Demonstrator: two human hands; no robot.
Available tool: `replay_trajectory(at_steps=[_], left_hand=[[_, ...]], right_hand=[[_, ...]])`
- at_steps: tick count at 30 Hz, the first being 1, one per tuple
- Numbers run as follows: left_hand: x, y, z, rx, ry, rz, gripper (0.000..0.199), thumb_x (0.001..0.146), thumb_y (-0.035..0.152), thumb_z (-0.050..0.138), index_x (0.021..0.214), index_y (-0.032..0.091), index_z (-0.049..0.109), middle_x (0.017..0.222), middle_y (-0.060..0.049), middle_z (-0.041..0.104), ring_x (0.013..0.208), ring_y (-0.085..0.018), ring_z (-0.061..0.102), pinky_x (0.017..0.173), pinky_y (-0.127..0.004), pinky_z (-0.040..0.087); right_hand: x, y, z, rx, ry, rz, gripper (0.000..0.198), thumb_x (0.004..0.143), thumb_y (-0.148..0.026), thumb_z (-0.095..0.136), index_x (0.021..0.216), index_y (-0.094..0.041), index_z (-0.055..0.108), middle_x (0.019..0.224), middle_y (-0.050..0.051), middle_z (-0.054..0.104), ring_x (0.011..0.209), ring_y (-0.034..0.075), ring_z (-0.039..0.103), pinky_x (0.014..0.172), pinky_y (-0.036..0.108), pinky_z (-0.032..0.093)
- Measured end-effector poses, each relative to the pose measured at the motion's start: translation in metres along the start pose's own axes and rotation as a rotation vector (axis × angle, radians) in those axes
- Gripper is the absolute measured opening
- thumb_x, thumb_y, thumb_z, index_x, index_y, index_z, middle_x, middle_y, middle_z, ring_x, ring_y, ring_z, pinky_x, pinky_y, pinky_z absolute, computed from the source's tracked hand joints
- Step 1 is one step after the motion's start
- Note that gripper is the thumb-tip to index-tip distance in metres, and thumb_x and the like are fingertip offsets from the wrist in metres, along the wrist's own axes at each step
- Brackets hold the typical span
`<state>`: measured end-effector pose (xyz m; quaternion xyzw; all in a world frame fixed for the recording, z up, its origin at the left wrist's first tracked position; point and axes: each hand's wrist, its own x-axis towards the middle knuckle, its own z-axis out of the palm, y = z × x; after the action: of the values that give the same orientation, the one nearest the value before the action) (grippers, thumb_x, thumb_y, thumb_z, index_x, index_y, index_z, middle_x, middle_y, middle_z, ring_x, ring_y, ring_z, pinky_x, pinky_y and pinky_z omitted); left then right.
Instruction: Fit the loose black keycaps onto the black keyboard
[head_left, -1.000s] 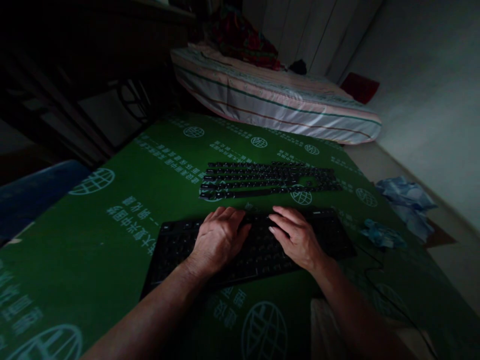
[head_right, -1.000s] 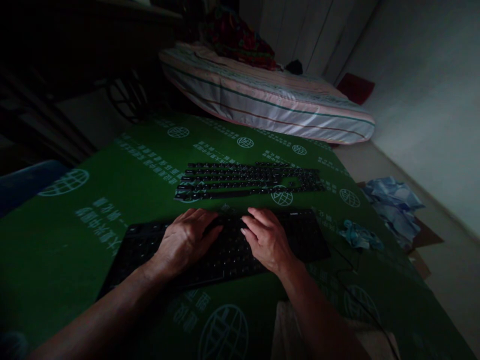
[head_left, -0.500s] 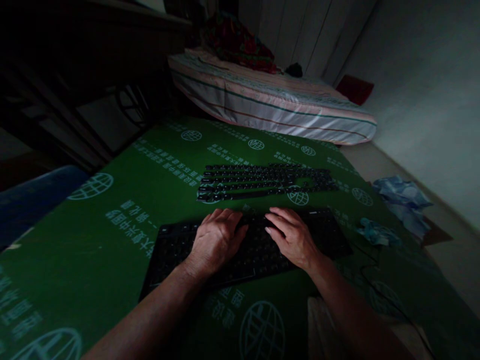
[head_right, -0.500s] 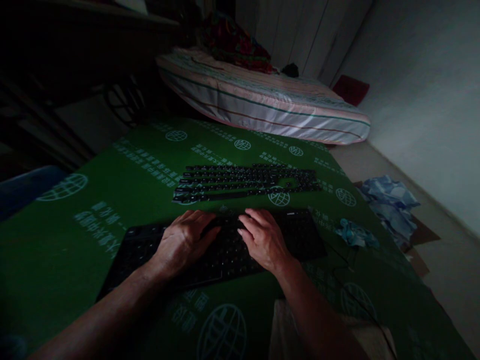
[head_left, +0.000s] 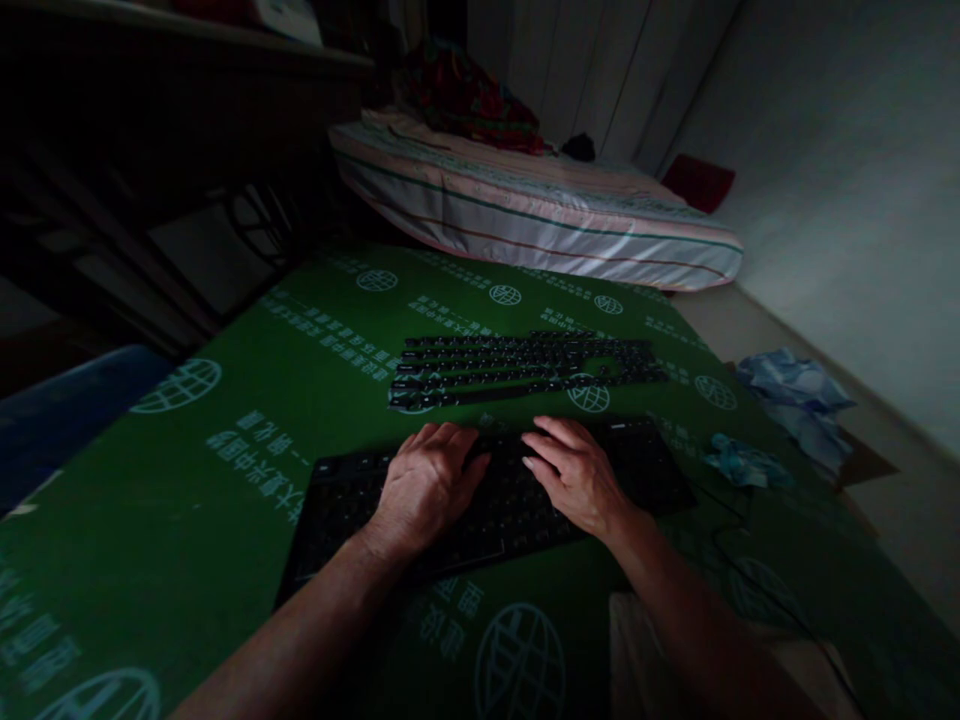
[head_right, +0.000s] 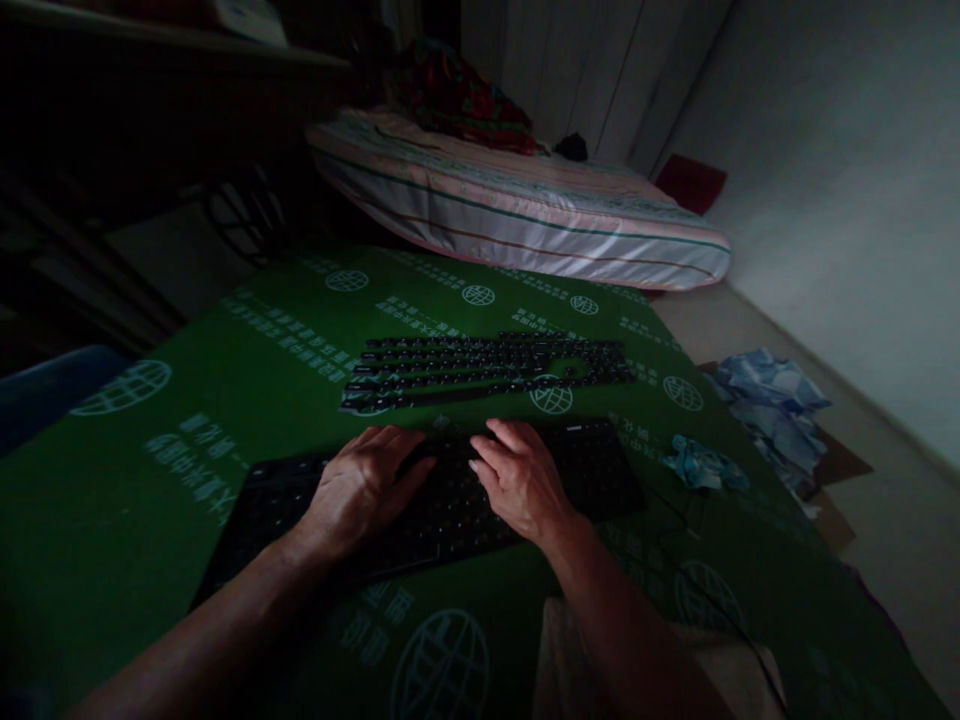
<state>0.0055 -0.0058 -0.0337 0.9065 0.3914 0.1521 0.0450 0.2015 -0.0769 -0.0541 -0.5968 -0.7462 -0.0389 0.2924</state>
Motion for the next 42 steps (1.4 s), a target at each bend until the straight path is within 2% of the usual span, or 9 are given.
replay_trajectory(at_steps=[4, 31, 37, 42], left_hand=[[-0.001, 0.001, 0.0, -0.003, 0.0, 0.0, 0.029, 0.088, 0.034, 0.047, 0.103, 0.014, 0.062, 0.094, -0.008, 0.066, 0.088, -0.023, 0.06, 0.081, -0.037, 0.049], [-0.008, 0.008, 0.001, 0.076, 0.029, -0.012, 0.024, 0.088, 0.033, 0.047, 0.097, 0.015, 0.061, 0.092, -0.008, 0.065, 0.088, -0.024, 0.058, 0.081, -0.038, 0.046], [-0.013, 0.015, -0.014, 0.133, -0.016, -0.006, 0.024, 0.087, 0.031, 0.048, 0.101, 0.015, 0.059, 0.098, -0.009, 0.065, 0.091, -0.024, 0.058, 0.083, -0.039, 0.046], [-0.044, 0.01, -0.028, 0.172, 0.033, 0.057, 0.03, 0.084, 0.028, 0.052, 0.111, 0.014, 0.057, 0.116, -0.011, 0.061, 0.101, -0.026, 0.056, 0.088, -0.043, 0.046]], right_hand=[[-0.001, 0.0, 0.001, -0.005, 0.003, -0.005, 0.026, 0.085, -0.024, 0.055, 0.108, -0.017, 0.067, 0.117, 0.013, 0.061, 0.108, 0.025, 0.056, 0.096, 0.04, 0.047], [-0.003, 0.003, 0.008, -0.014, 0.019, -0.03, 0.025, 0.087, -0.024, 0.051, 0.106, -0.019, 0.067, 0.112, 0.01, 0.064, 0.102, 0.022, 0.059, 0.093, 0.039, 0.049], [-0.006, 0.004, 0.009, 0.004, 0.012, -0.026, 0.025, 0.087, -0.025, 0.051, 0.106, -0.02, 0.067, 0.11, 0.009, 0.065, 0.102, 0.023, 0.059, 0.091, 0.041, 0.05], [-0.009, 0.008, 0.012, 0.03, 0.018, -0.041, 0.025, 0.087, -0.027, 0.051, 0.105, -0.02, 0.067, 0.11, 0.008, 0.065, 0.101, 0.023, 0.06, 0.091, 0.041, 0.05]])
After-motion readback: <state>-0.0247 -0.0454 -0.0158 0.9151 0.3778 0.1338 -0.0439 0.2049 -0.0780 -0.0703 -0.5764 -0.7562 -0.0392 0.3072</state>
